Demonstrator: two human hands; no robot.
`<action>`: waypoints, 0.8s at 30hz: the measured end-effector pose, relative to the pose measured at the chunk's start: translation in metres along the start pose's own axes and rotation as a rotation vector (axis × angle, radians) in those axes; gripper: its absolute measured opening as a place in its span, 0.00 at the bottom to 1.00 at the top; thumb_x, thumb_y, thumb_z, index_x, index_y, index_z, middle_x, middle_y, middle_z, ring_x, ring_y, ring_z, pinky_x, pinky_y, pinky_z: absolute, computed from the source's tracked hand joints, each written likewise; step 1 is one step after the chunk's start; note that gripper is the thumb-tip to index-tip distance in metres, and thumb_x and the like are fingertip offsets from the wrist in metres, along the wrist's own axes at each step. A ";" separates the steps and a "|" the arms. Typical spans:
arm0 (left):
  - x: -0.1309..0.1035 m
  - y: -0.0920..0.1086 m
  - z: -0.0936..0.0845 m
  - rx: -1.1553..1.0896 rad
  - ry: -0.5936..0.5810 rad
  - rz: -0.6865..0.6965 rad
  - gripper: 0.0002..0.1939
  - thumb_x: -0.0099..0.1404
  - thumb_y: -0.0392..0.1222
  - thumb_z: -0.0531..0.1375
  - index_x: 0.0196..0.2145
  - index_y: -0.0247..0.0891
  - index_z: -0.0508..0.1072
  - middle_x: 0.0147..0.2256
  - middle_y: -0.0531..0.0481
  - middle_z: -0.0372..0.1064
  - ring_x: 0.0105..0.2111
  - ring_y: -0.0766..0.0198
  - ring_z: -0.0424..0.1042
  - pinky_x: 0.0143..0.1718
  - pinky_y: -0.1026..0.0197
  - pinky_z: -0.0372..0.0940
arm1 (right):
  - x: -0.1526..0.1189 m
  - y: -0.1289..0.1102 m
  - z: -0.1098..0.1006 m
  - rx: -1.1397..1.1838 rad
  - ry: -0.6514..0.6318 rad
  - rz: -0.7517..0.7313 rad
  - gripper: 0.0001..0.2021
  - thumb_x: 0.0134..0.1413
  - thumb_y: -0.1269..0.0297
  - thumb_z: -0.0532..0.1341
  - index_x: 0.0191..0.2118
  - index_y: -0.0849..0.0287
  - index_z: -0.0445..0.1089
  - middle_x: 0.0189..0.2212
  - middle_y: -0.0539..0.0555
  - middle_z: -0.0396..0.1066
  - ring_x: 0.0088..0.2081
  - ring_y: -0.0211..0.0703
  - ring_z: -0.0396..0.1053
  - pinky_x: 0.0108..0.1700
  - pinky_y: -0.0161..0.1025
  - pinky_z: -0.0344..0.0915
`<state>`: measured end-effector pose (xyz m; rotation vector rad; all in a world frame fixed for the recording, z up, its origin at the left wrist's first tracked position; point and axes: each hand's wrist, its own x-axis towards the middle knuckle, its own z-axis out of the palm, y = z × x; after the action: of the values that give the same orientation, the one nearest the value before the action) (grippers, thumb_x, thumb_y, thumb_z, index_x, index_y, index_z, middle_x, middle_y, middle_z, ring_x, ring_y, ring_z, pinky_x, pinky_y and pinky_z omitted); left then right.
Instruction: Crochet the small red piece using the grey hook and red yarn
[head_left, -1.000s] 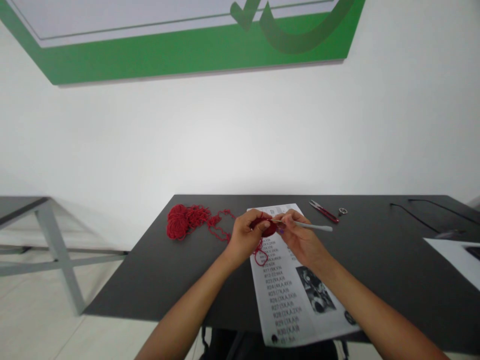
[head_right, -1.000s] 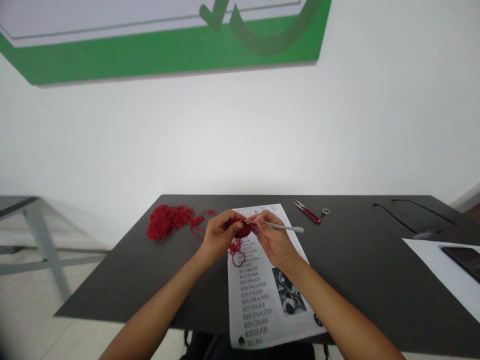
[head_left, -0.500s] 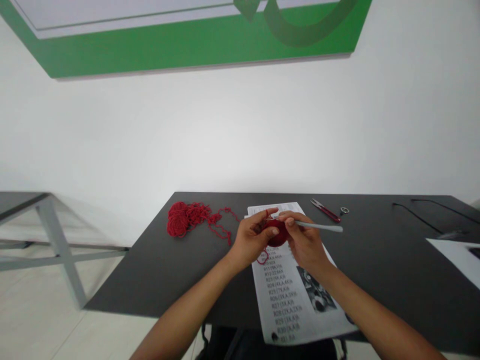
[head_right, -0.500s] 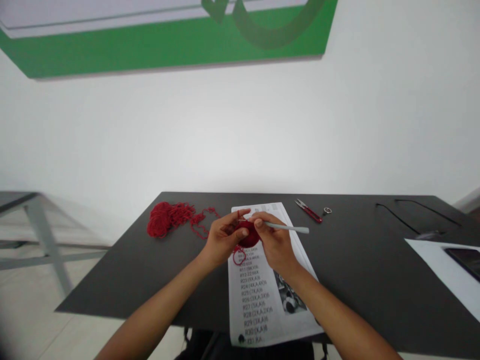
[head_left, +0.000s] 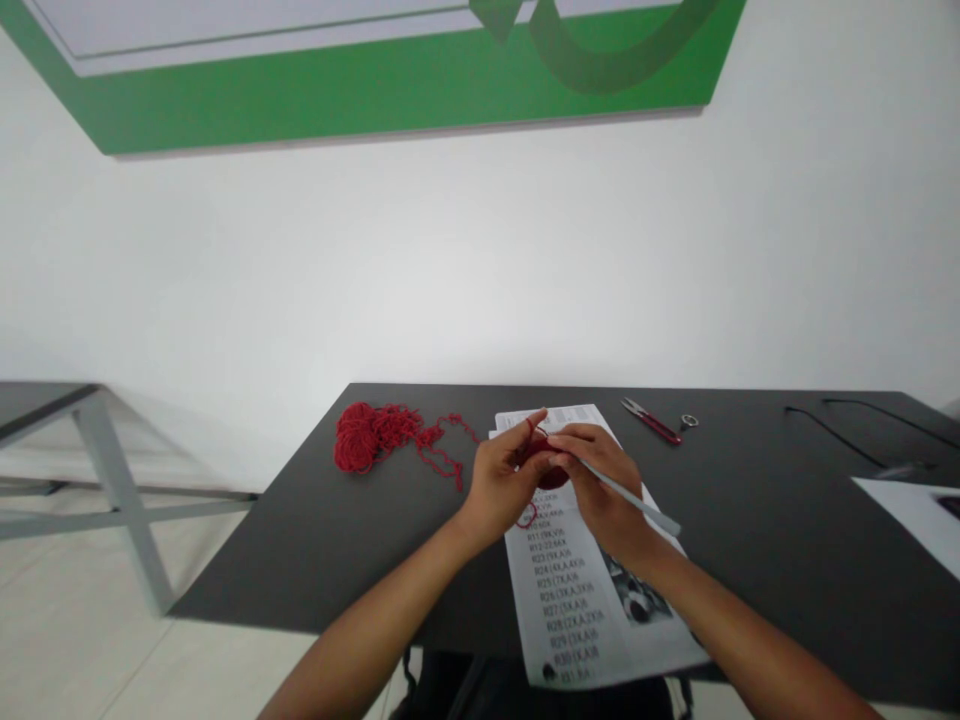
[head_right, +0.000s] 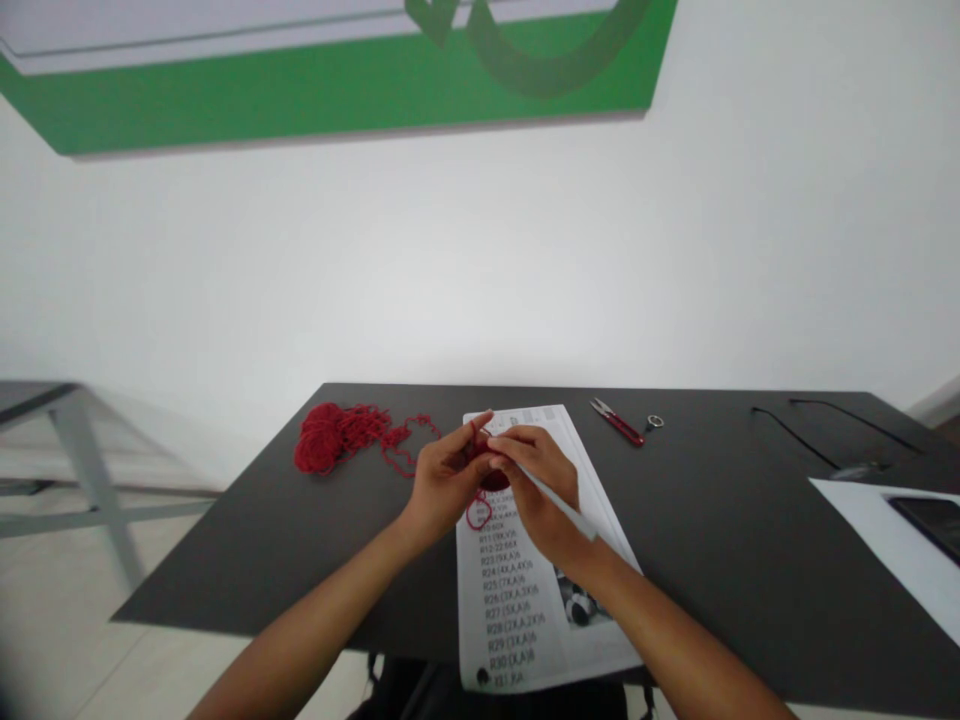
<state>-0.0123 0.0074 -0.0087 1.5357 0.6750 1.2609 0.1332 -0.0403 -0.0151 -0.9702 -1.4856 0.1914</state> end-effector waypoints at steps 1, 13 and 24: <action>-0.001 -0.001 0.002 -0.087 0.001 -0.049 0.30 0.58 0.48 0.72 0.56 0.38 0.76 0.34 0.50 0.77 0.31 0.65 0.73 0.34 0.63 0.71 | -0.002 0.001 0.000 -0.040 0.004 -0.024 0.09 0.66 0.61 0.62 0.46 0.46 0.79 0.43 0.52 0.77 0.43 0.45 0.76 0.45 0.42 0.75; 0.001 0.003 -0.006 -0.490 -0.147 -0.235 0.27 0.51 0.49 0.76 0.48 0.37 0.81 0.36 0.47 0.79 0.33 0.65 0.75 0.39 0.62 0.68 | 0.011 0.001 -0.009 0.290 -0.091 0.059 0.05 0.63 0.57 0.65 0.39 0.48 0.79 0.37 0.51 0.78 0.41 0.43 0.76 0.44 0.39 0.73; 0.006 0.010 -0.018 -0.479 -0.260 -0.174 0.30 0.50 0.50 0.76 0.49 0.34 0.80 0.35 0.45 0.78 0.31 0.64 0.74 0.35 0.64 0.67 | 0.019 0.001 -0.022 0.346 -0.243 -0.013 0.02 0.61 0.62 0.67 0.37 0.50 0.79 0.40 0.52 0.78 0.42 0.42 0.76 0.45 0.39 0.73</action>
<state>-0.0291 0.0149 0.0019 1.1862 0.2997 0.9804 0.1558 -0.0360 0.0027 -0.6746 -1.6119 0.5545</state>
